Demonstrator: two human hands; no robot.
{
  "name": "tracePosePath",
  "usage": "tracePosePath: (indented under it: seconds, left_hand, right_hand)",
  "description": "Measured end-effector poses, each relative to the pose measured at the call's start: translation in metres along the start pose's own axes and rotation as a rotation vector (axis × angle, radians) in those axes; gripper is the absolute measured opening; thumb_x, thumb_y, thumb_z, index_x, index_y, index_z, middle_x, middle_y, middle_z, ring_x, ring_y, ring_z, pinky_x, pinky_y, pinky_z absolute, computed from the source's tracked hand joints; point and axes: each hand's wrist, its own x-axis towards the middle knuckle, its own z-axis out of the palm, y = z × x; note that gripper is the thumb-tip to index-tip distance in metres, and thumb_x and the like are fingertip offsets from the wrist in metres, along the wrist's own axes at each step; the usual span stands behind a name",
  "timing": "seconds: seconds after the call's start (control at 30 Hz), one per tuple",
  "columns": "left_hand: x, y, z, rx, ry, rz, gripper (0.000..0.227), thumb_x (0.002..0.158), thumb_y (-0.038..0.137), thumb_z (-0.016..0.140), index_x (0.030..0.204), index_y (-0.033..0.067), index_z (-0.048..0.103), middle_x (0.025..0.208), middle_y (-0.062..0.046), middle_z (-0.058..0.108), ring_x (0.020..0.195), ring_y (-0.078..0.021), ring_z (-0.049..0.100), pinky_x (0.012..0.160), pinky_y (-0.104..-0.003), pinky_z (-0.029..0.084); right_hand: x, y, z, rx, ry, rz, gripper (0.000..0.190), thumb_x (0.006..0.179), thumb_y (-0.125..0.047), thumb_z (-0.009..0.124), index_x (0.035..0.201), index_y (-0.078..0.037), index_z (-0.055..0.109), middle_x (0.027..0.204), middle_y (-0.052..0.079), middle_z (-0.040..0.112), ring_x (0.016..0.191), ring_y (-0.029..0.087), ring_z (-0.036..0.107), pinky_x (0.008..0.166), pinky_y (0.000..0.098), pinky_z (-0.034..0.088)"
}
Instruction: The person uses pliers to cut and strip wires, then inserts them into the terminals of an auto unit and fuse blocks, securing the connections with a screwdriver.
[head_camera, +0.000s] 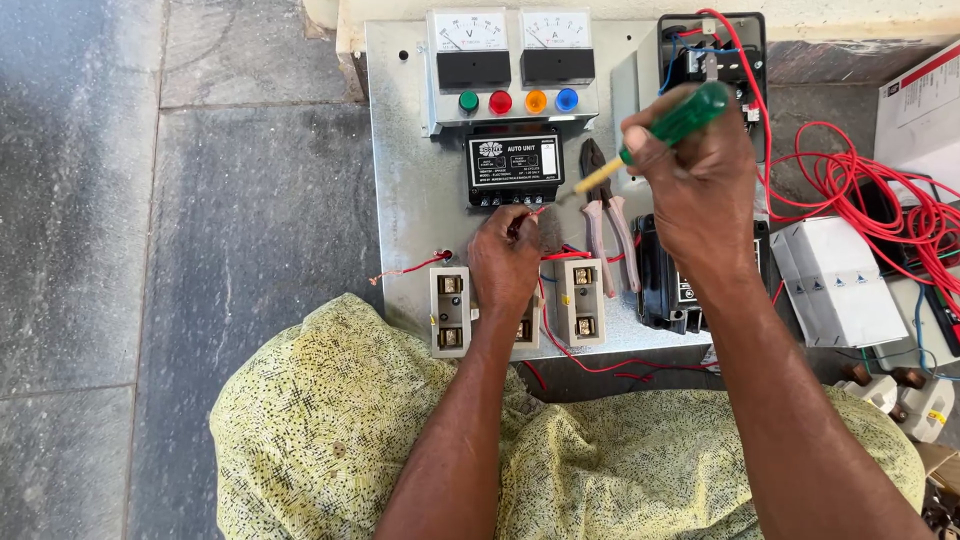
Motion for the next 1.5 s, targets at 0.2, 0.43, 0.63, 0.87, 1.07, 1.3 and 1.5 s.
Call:
tracePosePath:
  seconds: [0.2,0.43,0.63,0.87,1.07,1.3,1.5]
  left_hand:
    - [-0.001,0.004,-0.001,-0.049,0.037,-0.093,0.016,0.086,0.009,0.069,0.098,0.0024,0.077,0.083,-0.012,0.077,0.065,-0.0210,0.071,0.067,-0.037,0.057]
    - [0.000,-0.002,0.003,-0.031,0.061,-0.118,0.014,0.083,0.011,0.072,0.090,-0.0008,0.071,0.082,-0.013,0.075,0.070,-0.0231,0.071,0.075,-0.040,0.056]
    - [0.001,-0.007,0.005,-0.021,0.048,-0.131,0.012,0.082,0.009,0.070,0.090,-0.0004,0.068,0.084,-0.013,0.073,0.072,-0.0248,0.070,0.078,-0.040,0.056]
    - [0.000,-0.004,0.004,-0.059,0.039,-0.162,0.013,0.081,0.008,0.069,0.091,0.0002,0.067,0.083,-0.012,0.072,0.072,-0.0241,0.070,0.076,-0.041,0.057]
    - [-0.001,-0.009,0.006,-0.054,0.048,-0.141,0.011,0.083,0.007,0.069,0.091,0.0001,0.067,0.084,-0.013,0.071,0.074,-0.0239,0.070,0.078,-0.041,0.056]
    - [-0.017,0.014,-0.009,0.197,0.101,0.160,0.040,0.079,0.008,0.069,0.118,0.0010,0.062,0.113,-0.018,0.066,0.106,-0.0335,0.064,0.092,-0.048,0.049]
    - [-0.047,0.084,-0.038,0.279,-0.082,0.608,0.036,0.094,0.016,0.061,0.125,-0.0030,0.059,0.110,-0.019,0.065,0.102,-0.0352,0.063,0.092,-0.050,0.051]
  right_hand:
    - [0.000,-0.003,0.003,-0.114,0.045,-0.145,0.044,0.115,-0.006,0.079,0.128,-0.007,0.037,0.110,0.009,0.074,0.102,0.013,0.075,0.082,0.0262,0.065]
    - [0.002,-0.007,0.008,-0.039,0.028,-0.227,0.046,0.113,-0.003,0.074,0.130,-0.006,0.032,0.113,0.012,0.070,0.108,0.017,0.073,0.094,0.0310,0.065]
    - [0.001,-0.005,0.010,-0.012,0.016,-0.234,0.045,0.113,0.001,0.072,0.131,-0.006,0.031,0.113,0.014,0.068,0.113,0.018,0.072,0.097,0.0310,0.065]
    - [-0.001,-0.002,0.012,-0.138,-0.023,-0.219,0.046,0.115,-0.002,0.074,0.133,-0.006,0.032,0.115,0.014,0.074,0.114,0.018,0.074,0.100,0.0319,0.065]
    - [0.000,-0.001,0.010,-0.184,-0.084,-0.290,0.046,0.115,-0.003,0.073,0.136,-0.007,0.031,0.116,0.015,0.076,0.114,0.019,0.076,0.098,0.0313,0.064]
    - [0.000,-0.002,-0.001,-0.013,0.061,-0.272,0.053,0.112,0.001,0.069,0.143,-0.009,0.028,0.120,0.017,0.061,0.108,0.024,0.076,0.091,0.0373,0.064]
    - [-0.008,-0.009,-0.015,0.373,0.237,0.009,0.057,0.105,-0.003,0.072,0.143,-0.011,0.029,0.109,0.013,0.064,0.091,0.021,0.074,0.086,0.0379,0.066]
